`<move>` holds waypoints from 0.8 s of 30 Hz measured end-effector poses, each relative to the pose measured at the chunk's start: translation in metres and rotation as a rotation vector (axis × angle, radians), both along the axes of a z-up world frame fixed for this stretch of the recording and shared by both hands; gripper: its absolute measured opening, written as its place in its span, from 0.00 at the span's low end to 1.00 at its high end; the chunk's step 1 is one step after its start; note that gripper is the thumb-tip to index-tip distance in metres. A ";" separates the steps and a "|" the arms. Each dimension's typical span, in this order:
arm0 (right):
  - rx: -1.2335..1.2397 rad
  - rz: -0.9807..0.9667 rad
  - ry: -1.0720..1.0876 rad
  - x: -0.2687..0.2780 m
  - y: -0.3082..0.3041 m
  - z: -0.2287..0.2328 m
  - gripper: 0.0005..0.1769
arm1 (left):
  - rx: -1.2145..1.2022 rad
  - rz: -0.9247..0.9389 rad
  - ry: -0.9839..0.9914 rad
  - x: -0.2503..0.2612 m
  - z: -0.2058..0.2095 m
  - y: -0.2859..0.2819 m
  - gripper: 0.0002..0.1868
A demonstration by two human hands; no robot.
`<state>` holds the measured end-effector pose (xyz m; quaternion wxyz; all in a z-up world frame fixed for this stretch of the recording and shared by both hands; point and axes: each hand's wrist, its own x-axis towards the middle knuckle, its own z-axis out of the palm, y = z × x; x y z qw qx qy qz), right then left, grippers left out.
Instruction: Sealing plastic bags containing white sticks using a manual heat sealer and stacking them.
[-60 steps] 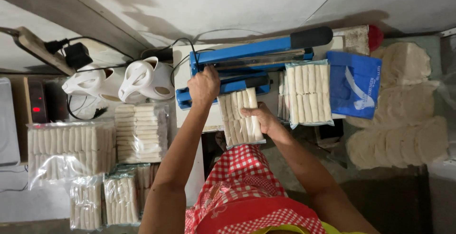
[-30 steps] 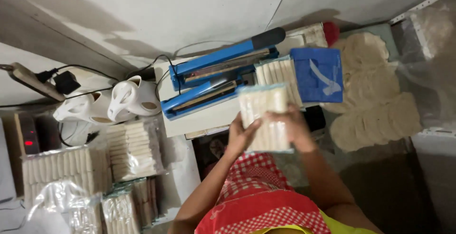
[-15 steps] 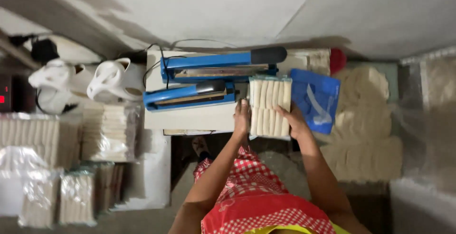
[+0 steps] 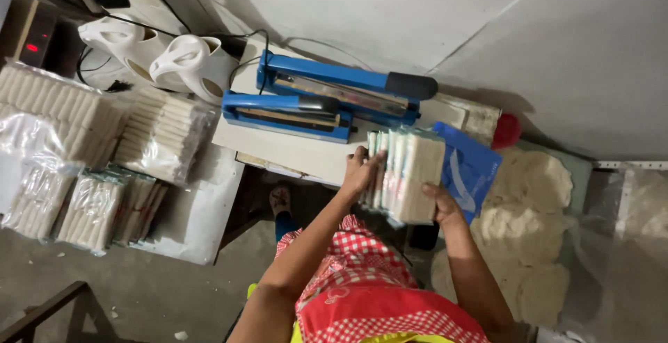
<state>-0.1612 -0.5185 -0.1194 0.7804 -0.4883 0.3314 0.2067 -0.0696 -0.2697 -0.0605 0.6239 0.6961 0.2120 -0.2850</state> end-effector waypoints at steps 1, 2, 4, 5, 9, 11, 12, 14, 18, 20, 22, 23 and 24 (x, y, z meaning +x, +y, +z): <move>0.065 -0.012 -0.019 -0.007 -0.009 0.001 0.44 | -0.083 -0.004 -0.021 -0.006 0.015 0.002 0.36; 0.130 -0.023 -0.039 -0.014 -0.019 0.003 0.39 | -0.167 -0.007 -0.042 -0.012 0.031 0.005 0.31; 0.146 -0.047 -0.024 -0.043 -0.022 0.024 0.39 | -0.347 0.054 -0.051 -0.021 0.046 0.017 0.29; 0.161 -0.059 -0.018 -0.051 -0.015 0.033 0.39 | -0.528 0.127 -0.069 -0.024 0.054 0.023 0.28; 0.229 -0.100 -0.030 -0.076 -0.007 0.058 0.38 | -0.533 0.008 -0.173 -0.023 0.172 0.043 0.35; 0.262 -0.108 -0.046 -0.079 -0.004 0.066 0.37 | -0.429 -0.017 -0.305 -0.025 0.212 0.046 0.43; 0.277 -0.109 -0.052 -0.080 -0.001 0.071 0.37 | -0.430 -0.017 -0.310 -0.024 0.214 0.046 0.43; 0.313 -0.108 -0.051 -0.089 0.007 0.078 0.36 | -0.005 -0.130 -0.380 -0.030 0.214 0.049 0.44; 0.377 -0.094 -0.057 -0.089 0.019 0.090 0.35 | 0.124 -0.162 -0.464 -0.045 0.226 0.057 0.35; 0.413 -0.071 -0.067 -0.077 0.028 0.097 0.35 | 0.205 -0.300 -0.337 -0.051 0.246 0.057 0.58; 0.448 -0.050 -0.067 -0.071 0.036 0.100 0.34 | 0.314 -0.275 -0.375 -0.054 0.238 0.055 0.59; 0.465 -0.042 -0.065 -0.069 0.038 0.102 0.34 | 0.419 -0.266 -0.409 -0.055 0.234 0.052 0.61; 0.482 -0.034 -0.063 -0.068 0.040 0.102 0.33 | 0.421 -0.255 -0.406 -0.056 0.235 0.054 0.61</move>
